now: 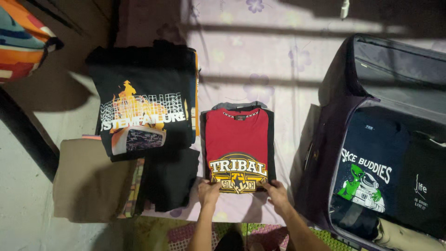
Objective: The person folds and places multiple t-shirts and a pair of shorts into an open suitcase. They pick up each item from a pile on the bed, fold it, and arrange it inside the suitcase one by one.
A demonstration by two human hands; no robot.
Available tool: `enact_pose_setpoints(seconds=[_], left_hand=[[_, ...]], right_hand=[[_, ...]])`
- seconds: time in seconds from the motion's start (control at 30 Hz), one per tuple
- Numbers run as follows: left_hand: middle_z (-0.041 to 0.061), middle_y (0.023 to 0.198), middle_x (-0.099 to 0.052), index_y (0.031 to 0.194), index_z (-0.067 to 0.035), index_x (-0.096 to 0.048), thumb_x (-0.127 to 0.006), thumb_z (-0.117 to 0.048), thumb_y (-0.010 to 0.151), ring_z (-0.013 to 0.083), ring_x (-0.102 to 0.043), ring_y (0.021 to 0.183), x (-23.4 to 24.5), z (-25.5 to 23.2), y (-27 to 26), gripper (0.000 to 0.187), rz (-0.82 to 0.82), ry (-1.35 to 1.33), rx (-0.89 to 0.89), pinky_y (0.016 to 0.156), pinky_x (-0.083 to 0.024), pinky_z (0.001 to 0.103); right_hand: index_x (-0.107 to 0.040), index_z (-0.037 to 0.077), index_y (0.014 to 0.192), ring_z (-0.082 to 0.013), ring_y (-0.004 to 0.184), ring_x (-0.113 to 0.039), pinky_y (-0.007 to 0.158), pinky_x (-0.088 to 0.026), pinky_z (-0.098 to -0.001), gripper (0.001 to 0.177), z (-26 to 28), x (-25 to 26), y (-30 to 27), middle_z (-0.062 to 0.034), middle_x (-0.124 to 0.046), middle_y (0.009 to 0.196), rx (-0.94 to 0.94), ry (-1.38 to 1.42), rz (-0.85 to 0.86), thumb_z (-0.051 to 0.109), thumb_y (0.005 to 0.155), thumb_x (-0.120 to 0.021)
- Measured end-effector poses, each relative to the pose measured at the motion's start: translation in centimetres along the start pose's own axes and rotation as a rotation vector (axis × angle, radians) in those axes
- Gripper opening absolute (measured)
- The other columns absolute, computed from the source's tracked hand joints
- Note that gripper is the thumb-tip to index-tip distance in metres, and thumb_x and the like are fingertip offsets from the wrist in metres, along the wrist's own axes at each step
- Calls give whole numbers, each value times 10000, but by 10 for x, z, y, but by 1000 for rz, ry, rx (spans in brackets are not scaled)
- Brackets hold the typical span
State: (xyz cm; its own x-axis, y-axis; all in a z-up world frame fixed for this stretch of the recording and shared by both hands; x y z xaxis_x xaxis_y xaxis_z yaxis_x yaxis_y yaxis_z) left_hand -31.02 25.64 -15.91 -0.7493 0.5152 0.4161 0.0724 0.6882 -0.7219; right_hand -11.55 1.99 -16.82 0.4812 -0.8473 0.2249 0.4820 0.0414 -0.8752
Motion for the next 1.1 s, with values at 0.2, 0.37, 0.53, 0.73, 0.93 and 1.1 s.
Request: enact_pose_setpoints(seconds=[0.2,0.37,0.53,0.73,0.93,1.1], left_hand=[[65,868,-686,1015,-64,-665,-772,-126,803,201,-613,726,-19,-26,-26,245,532,-701,284,732,-584,422],[79,926,-753,1032,-107,-663,-671,-209,802,259,-731,846,4,-64,-48,251,614,-686,354,806,-591,445],[163,1041,-753,1147,-6,-667,-669,-356,846,312,-742,896,0,-99,-44,462,701,-842,430,796,-604,476],[176,1056,-702,1202,-19,-617,-630,66,761,309,-732,883,-18,-92,-20,449,688,-706,88,751,-631,452],[184,1079,-700,1259,-59,-601,-612,125,749,307,-734,891,4,-63,-34,542,719,-666,190,751,-640,459],[176,1083,-699,1329,-155,-594,-590,128,736,313,-726,876,21,-51,-53,657,663,-649,282,719,-642,453]], right_hand=[[-655,30,1126,-311,834,-688,711,-599,-434,320,-16,-38,-27,-211,-703,990,-253,816,348,259,903,-677],[-624,-80,1067,-295,950,-732,855,-623,-393,141,6,-48,-29,-196,-711,1045,-220,1096,332,-9,952,-585],[-622,-101,1098,-270,969,-733,887,-632,-360,169,18,-35,-43,-193,-710,1065,-238,1114,464,-48,940,-596],[-654,-17,1201,-273,984,-736,850,-609,-381,339,34,7,-86,-181,-739,1136,-55,815,504,95,882,-630],[-648,6,1144,-311,882,-720,756,-618,-452,673,71,26,-71,-202,-735,1053,-350,533,453,593,834,-539],[-623,-34,1233,-280,860,-720,741,-639,-413,382,73,-6,-35,-214,-715,1067,-372,208,661,249,983,-685]])
Point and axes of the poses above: each hand's wrist, its own y-axis towards the middle knuckle, its own x-axis out of the back of the hand, z = x × y, the point moved 5 cm from there along y, towards the middle knuckle
